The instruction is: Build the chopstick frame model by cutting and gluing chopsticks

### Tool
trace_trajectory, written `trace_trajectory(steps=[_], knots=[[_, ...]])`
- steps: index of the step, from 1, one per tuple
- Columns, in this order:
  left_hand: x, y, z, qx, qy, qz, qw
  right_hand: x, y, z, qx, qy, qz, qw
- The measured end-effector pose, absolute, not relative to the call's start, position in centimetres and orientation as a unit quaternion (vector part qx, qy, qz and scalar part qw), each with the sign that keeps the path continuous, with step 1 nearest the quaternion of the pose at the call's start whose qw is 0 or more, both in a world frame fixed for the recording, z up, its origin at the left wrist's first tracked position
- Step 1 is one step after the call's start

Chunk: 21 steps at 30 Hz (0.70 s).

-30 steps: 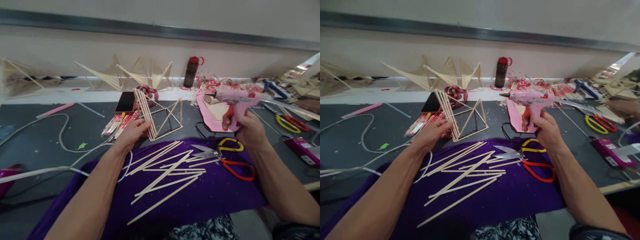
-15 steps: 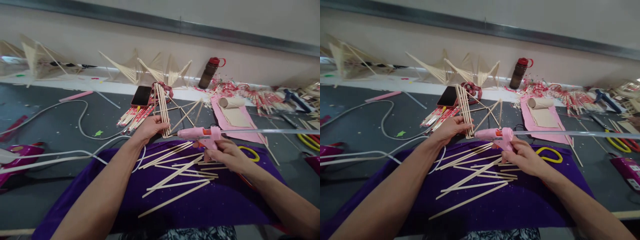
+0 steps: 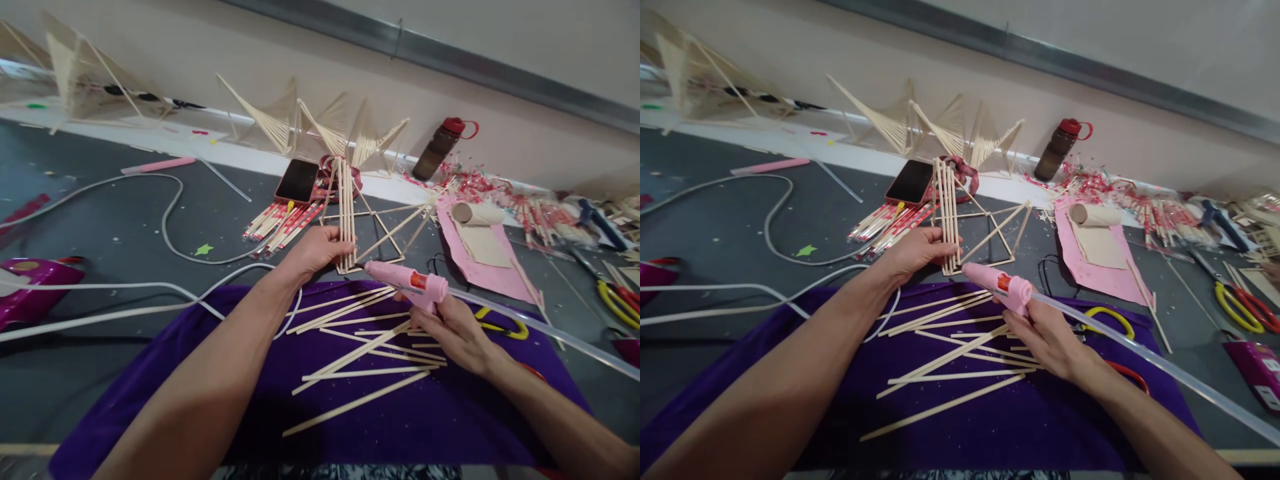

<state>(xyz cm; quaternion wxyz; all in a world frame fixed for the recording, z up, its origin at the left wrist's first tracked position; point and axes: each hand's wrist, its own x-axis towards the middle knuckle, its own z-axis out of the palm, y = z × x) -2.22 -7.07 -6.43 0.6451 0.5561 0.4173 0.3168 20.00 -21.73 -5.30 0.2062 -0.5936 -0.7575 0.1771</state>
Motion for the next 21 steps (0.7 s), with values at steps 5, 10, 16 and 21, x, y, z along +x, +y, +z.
trace_trajectory(steps=[5,10,16,21], knots=[[-2.4,-7.1,-6.2,0.565,0.415,0.326,0.634,19.6,-21.8,-5.5,-0.591,-0.759,0.211,0.173],[-2.5,-7.2,-5.9,0.576,0.427,0.344,0.607,19.0,-21.9,-5.4,-0.614,-0.746,0.198,0.164],[-2.4,-7.1,-6.4,0.577,0.421,0.348,0.608,18.7,-21.9,-5.8,-0.639,-0.73,0.187,0.156],[-2.4,-7.0,-6.4,0.575,0.42,0.344,0.612,18.4,-21.7,-5.6,-0.635,-0.739,0.165,0.151]])
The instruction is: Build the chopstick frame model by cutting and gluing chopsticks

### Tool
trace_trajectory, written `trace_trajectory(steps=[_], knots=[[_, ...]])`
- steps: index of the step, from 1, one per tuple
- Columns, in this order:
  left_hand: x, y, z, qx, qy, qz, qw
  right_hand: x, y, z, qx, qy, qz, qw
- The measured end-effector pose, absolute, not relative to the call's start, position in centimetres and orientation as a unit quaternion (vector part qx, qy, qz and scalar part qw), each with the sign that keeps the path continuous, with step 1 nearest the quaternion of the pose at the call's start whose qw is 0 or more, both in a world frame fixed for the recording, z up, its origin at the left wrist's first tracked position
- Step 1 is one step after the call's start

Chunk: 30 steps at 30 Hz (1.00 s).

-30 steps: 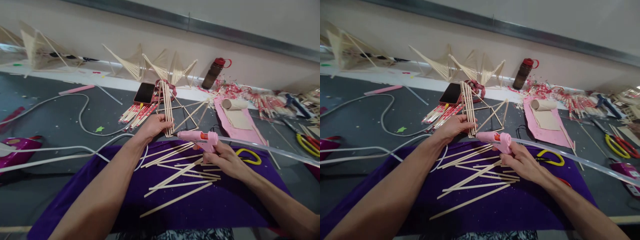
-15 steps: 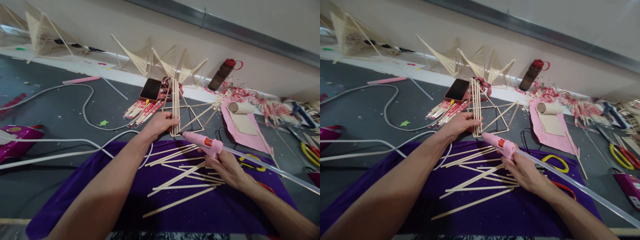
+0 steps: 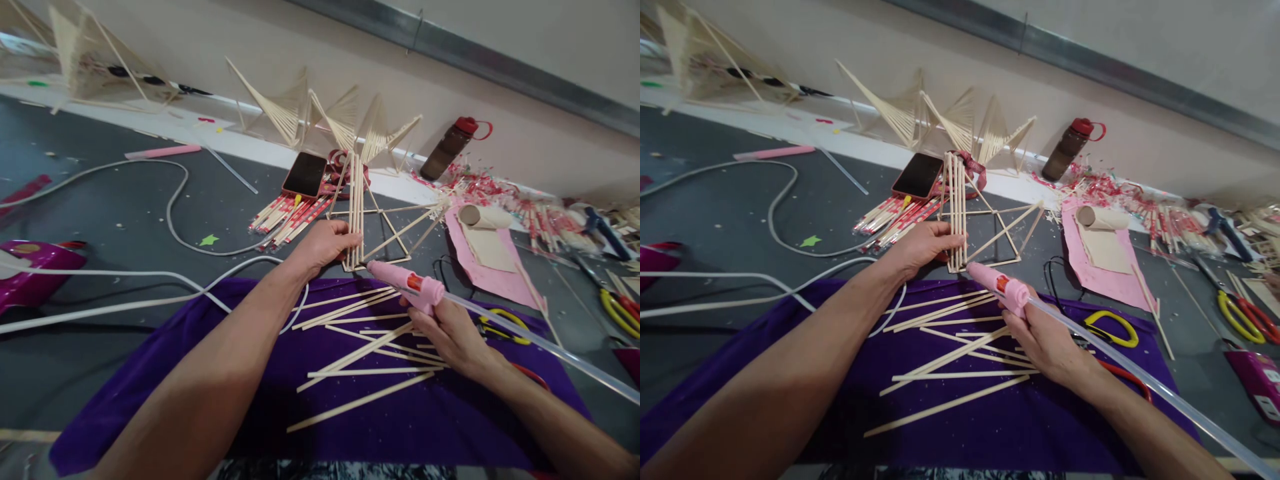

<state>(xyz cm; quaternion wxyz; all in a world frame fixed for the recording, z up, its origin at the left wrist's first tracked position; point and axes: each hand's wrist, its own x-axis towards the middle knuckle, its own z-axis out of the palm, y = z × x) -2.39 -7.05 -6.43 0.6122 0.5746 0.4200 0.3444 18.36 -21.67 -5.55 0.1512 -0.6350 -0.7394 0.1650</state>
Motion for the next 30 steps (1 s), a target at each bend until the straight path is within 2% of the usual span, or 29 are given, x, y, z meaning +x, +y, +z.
trace_trajectory(steps=[12,30], knots=[[-2.37,-7.04,-6.31,0.573,0.421,0.34,0.615,18.23,-21.63,-5.5,-0.606,-0.774,0.099,0.158],[-2.35,-7.06,-6.06,0.567,0.434,0.332,0.616,18.46,-21.61,-5.55,-0.584,-0.791,0.108,0.143]])
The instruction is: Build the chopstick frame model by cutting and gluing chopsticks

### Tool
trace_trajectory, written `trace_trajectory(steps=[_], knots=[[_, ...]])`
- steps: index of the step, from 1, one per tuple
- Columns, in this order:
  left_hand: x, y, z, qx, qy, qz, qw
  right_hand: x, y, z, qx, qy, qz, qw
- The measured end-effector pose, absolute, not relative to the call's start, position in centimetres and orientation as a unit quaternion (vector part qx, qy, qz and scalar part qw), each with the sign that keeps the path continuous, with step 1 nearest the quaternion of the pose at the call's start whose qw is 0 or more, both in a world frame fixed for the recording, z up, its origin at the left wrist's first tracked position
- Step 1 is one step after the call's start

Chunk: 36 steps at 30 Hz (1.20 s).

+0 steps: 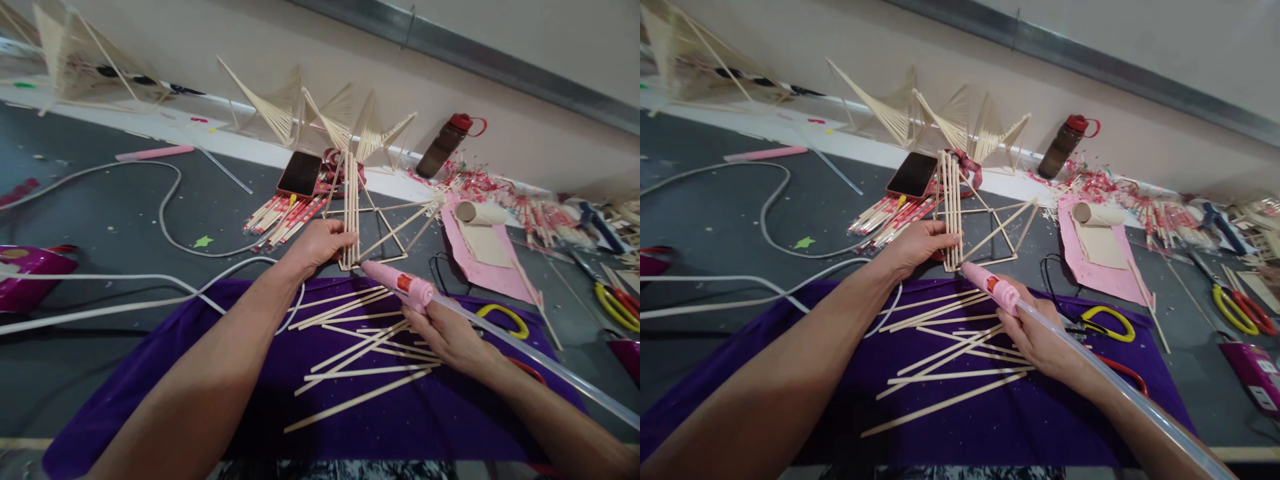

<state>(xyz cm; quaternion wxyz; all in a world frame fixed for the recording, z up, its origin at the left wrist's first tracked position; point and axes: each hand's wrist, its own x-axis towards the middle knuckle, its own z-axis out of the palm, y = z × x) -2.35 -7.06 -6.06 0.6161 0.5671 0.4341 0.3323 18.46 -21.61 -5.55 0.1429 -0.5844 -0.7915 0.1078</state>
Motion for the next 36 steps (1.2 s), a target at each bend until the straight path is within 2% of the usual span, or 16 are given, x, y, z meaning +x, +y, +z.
trace_trajectory(steps=[18,29,36], knots=[[-2.4,-7.2,-5.9,0.57,0.431,0.335,0.614,17.9,-21.5,-4.4,-0.563,-0.801,0.15,0.14],[-2.4,-7.0,-6.1,0.573,0.428,0.335,0.613,17.6,-21.4,-5.1,-0.575,-0.801,0.091,0.14],[-2.3,-7.1,-6.1,0.569,0.43,0.336,0.616,17.5,-21.2,-5.0,-0.572,-0.804,0.101,0.13]])
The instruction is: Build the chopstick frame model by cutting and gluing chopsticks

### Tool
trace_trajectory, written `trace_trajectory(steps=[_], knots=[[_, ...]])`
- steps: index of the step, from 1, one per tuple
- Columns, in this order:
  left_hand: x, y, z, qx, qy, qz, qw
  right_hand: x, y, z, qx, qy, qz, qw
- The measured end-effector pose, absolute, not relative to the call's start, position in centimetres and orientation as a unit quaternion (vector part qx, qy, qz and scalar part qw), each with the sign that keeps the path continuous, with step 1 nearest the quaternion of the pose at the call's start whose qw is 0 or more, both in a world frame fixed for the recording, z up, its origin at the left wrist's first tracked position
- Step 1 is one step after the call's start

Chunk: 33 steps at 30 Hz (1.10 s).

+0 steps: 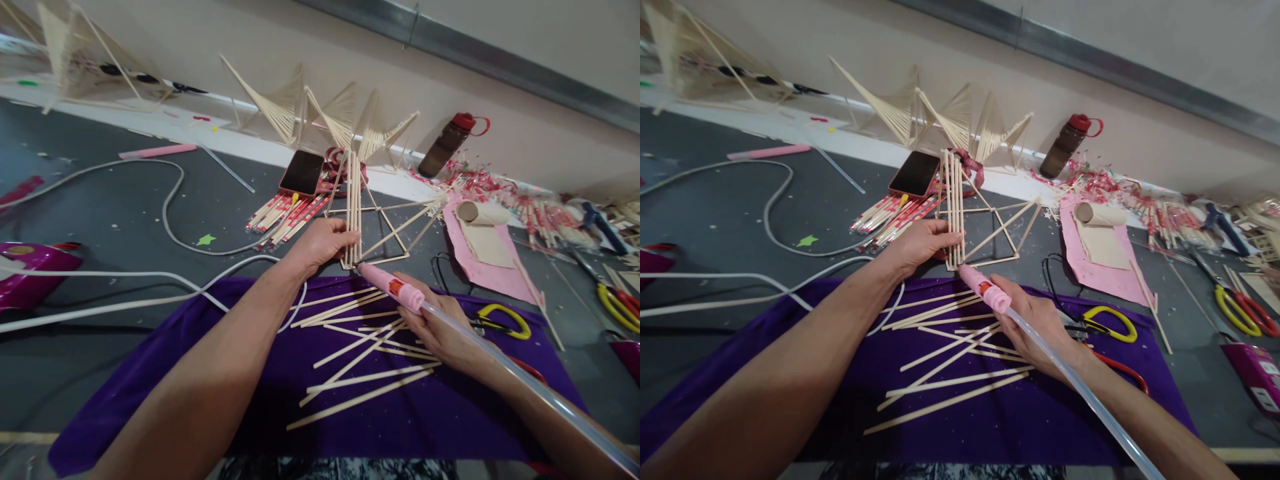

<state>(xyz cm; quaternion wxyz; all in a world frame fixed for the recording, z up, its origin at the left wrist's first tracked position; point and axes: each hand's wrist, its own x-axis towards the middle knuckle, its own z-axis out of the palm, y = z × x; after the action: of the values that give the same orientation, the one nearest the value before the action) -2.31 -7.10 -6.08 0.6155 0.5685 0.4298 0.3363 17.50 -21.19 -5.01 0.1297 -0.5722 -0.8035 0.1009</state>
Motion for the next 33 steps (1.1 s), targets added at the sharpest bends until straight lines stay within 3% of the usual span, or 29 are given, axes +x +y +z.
trace_trajectory(steps=[23,33], knots=[[-2.1,-7.1,-6.0,0.558,0.44,0.334,0.619,18.9,-21.2,-5.9,-0.562,-0.806,0.061,0.179],[-2.1,-7.1,-5.9,0.557,0.444,0.336,0.616,18.2,-20.8,-4.9,-0.539,-0.825,0.085,0.145]])
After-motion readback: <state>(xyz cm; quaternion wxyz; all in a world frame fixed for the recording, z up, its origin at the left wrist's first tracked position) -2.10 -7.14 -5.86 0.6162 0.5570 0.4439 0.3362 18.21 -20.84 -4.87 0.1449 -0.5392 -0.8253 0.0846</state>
